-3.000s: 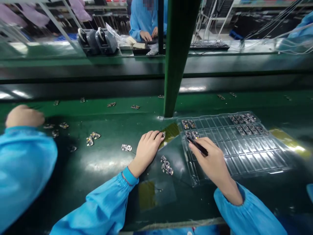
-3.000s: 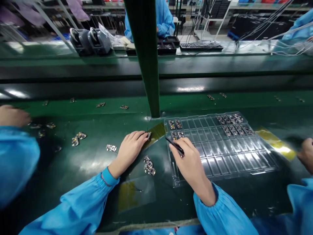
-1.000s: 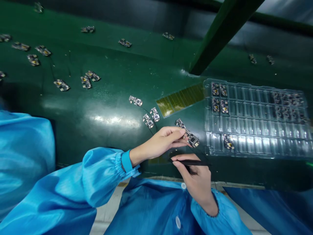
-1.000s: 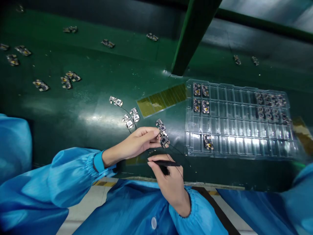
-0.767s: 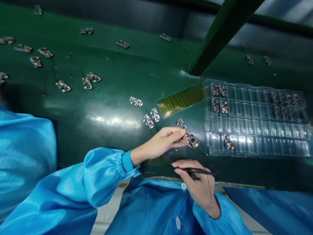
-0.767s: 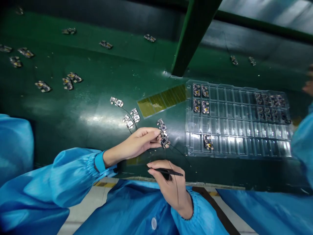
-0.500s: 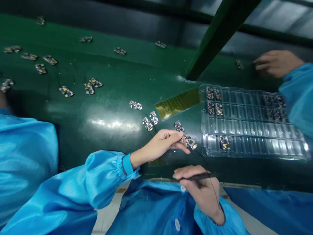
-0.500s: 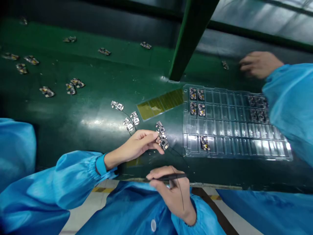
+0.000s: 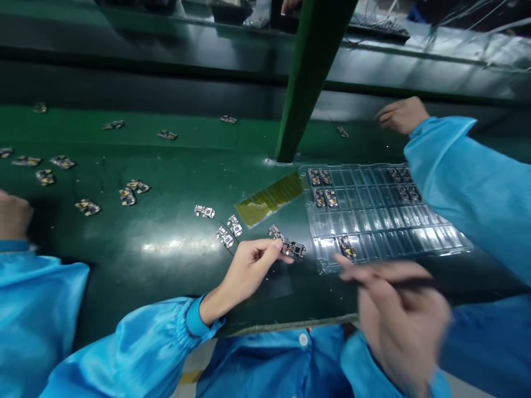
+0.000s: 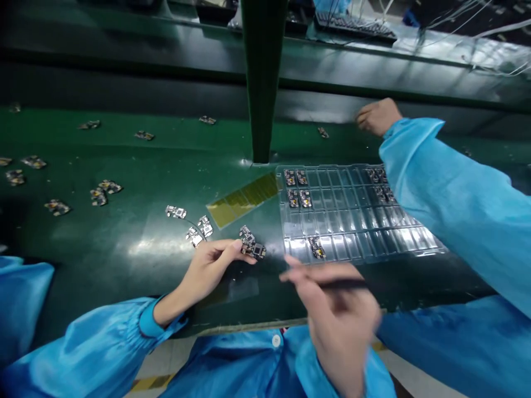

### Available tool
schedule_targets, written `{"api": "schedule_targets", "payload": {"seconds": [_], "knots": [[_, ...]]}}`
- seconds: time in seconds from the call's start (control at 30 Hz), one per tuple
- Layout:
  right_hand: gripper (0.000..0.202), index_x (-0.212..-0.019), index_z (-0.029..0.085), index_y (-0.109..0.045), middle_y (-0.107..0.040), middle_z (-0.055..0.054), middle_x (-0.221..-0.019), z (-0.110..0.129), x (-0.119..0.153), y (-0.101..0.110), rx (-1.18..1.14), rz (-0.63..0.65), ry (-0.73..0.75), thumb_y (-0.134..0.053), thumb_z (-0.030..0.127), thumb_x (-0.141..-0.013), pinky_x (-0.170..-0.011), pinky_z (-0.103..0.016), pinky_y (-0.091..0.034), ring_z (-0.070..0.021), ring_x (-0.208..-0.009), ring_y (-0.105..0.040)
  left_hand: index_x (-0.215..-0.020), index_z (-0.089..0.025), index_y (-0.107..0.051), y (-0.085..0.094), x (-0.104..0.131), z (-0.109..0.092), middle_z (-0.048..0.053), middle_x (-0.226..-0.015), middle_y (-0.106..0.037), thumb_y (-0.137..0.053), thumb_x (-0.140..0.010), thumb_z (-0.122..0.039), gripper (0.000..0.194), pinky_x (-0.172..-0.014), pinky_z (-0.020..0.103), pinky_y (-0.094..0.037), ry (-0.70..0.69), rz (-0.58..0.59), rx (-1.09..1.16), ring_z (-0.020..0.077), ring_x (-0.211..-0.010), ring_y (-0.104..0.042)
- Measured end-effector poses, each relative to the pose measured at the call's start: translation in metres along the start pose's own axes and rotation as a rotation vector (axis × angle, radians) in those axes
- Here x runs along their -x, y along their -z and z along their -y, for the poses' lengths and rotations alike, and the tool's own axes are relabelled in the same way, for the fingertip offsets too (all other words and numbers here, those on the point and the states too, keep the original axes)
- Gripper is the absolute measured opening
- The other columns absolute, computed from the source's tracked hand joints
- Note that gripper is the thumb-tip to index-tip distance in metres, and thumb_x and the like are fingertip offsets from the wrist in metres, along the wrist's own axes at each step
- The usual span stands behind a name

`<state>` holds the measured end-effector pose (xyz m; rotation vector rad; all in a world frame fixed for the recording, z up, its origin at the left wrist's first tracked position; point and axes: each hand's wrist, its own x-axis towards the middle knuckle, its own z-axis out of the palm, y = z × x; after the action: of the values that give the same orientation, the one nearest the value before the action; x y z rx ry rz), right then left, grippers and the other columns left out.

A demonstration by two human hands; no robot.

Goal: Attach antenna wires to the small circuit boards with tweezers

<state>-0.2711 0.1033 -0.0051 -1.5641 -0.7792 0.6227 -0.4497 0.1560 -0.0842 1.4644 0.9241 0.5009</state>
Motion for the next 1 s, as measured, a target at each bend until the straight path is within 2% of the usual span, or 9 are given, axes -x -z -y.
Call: {"api": "schedule_targets", "payload": {"seconds": [0.07, 0.1, 0.2, 0.3, 0.5, 0.67, 0.73, 0.87, 1.0], "knots": [[0.013, -0.081, 0.023, -0.067, -0.077, -0.001, -0.08, -0.028, 0.032, -0.002, -0.132, -0.032, -0.04, -0.076, 0.032, -0.082, -0.072, -0.034, -0.063, -0.0202, -0.078, -0.076, -0.082, -0.015, -0.077, -0.002, 0.0, 0.0, 0.004, -0.076, -0.078, -0.05, -0.099, -0.039, 0.041, -0.07, 0.025, -0.05, 0.0, 0.012, 0.045, 0.0182, -0.072, -0.07], [0.013, -0.083, 0.023, -0.067, -0.077, -0.001, -0.079, -0.039, 0.04, -0.005, -0.21, -0.011, -0.111, -0.077, 0.032, -0.082, -0.076, -0.034, -0.063, -0.0209, -0.08, -0.077, -0.082, -0.015, -0.076, -0.002, -0.001, 0.0, 0.004, -0.074, -0.078, -0.05, -0.099, -0.038, 0.039, -0.071, 0.025, -0.05, 0.0, 0.015, 0.072, 0.0175, -0.072, -0.071], [0.017, -0.084, 0.021, -0.067, -0.077, -0.002, -0.078, -0.058, 0.04, -0.013, -0.363, 0.018, -0.22, -0.08, 0.032, -0.079, -0.079, -0.033, -0.062, -0.0201, -0.081, -0.076, -0.072, -0.014, -0.069, -0.001, -0.002, 0.0, 0.003, -0.064, -0.074, -0.05, -0.099, -0.04, 0.042, -0.061, 0.021, -0.051, 0.015, 0.011, 0.169, 0.0125, -0.055, -0.067], [0.017, -0.083, 0.021, -0.067, -0.076, 0.0, -0.077, -0.059, 0.027, -0.017, -0.453, 0.036, -0.266, -0.081, 0.031, -0.078, -0.074, -0.029, -0.061, -0.0167, -0.076, -0.075, -0.066, -0.014, -0.064, -0.001, -0.004, -0.002, 0.002, -0.061, -0.071, -0.055, -0.097, -0.044, 0.044, -0.05, 0.019, -0.048, 0.065, 0.006, 0.276, 0.01, -0.045, -0.063], [0.015, -0.083, 0.021, -0.068, -0.075, 0.001, -0.076, -0.061, 0.023, -0.017, -0.562, 0.1, -0.295, -0.081, 0.028, -0.079, -0.072, -0.025, -0.061, -0.013, -0.074, -0.074, -0.095, -0.014, -0.073, 0.002, -0.008, 0.001, 0.004, -0.078, -0.078, -0.074, -0.085, -0.038, 0.026, -0.072, 0.022, -0.059, 0.169, 0.009, 0.494, 0.0157, -0.07, -0.076], [0.013, -0.083, 0.021, -0.068, -0.075, 0.002, -0.076, -0.062, 0.024, -0.019, -0.589, 0.122, -0.258, -0.08, 0.026, -0.079, -0.077, -0.03, -0.062, -0.0153, -0.076, -0.075, -0.09, -0.016, -0.076, 0.006, -0.011, 0.012, 0.004, -0.085, -0.078, -0.071, -0.086, -0.045, 0.029, -0.08, 0.025, -0.059, 0.146, 0.019, 0.655, 0.019, -0.079, -0.077], [0.013, -0.082, 0.021, -0.068, -0.076, 0.001, -0.076, -0.062, 0.024, -0.019, -0.566, 0.144, -0.249, -0.08, 0.026, -0.08, -0.078, -0.029, -0.062, -0.0159, -0.077, -0.075, -0.088, -0.016, -0.076, 0.007, -0.012, 0.013, 0.004, -0.085, -0.077, -0.071, -0.086, -0.045, 0.029, -0.079, 0.023, -0.059, 0.143, 0.005, 0.633, 0.0173, -0.077, -0.076], [0.011, -0.085, 0.022, -0.067, -0.077, 0.001, -0.078, -0.065, 0.026, -0.016, -0.498, 0.163, -0.238, -0.078, 0.026, -0.083, -0.077, -0.028, -0.061, -0.0158, -0.078, -0.075, -0.086, -0.016, -0.072, 0.008, -0.014, 0.011, 0.001, -0.079, -0.075, -0.078, -0.083, -0.031, 0.016, -0.072, 0.018, -0.057, 0.157, 0.01, 0.48, 0.0133, -0.074, -0.074], [0.009, -0.087, 0.022, -0.068, -0.077, 0.0, -0.082, -0.069, 0.027, -0.011, -0.38, 0.109, -0.183, -0.077, 0.024, -0.083, -0.077, -0.028, -0.06, -0.0163, -0.08, -0.075, -0.113, -0.019, -0.067, 0.009, -0.013, 0.008, 0.0, -0.083, -0.075, -0.077, -0.083, -0.026, 0.032, -0.072, 0.018, -0.057, 0.142, 0.027, 0.377, 0.0129, -0.077, -0.074]]}}
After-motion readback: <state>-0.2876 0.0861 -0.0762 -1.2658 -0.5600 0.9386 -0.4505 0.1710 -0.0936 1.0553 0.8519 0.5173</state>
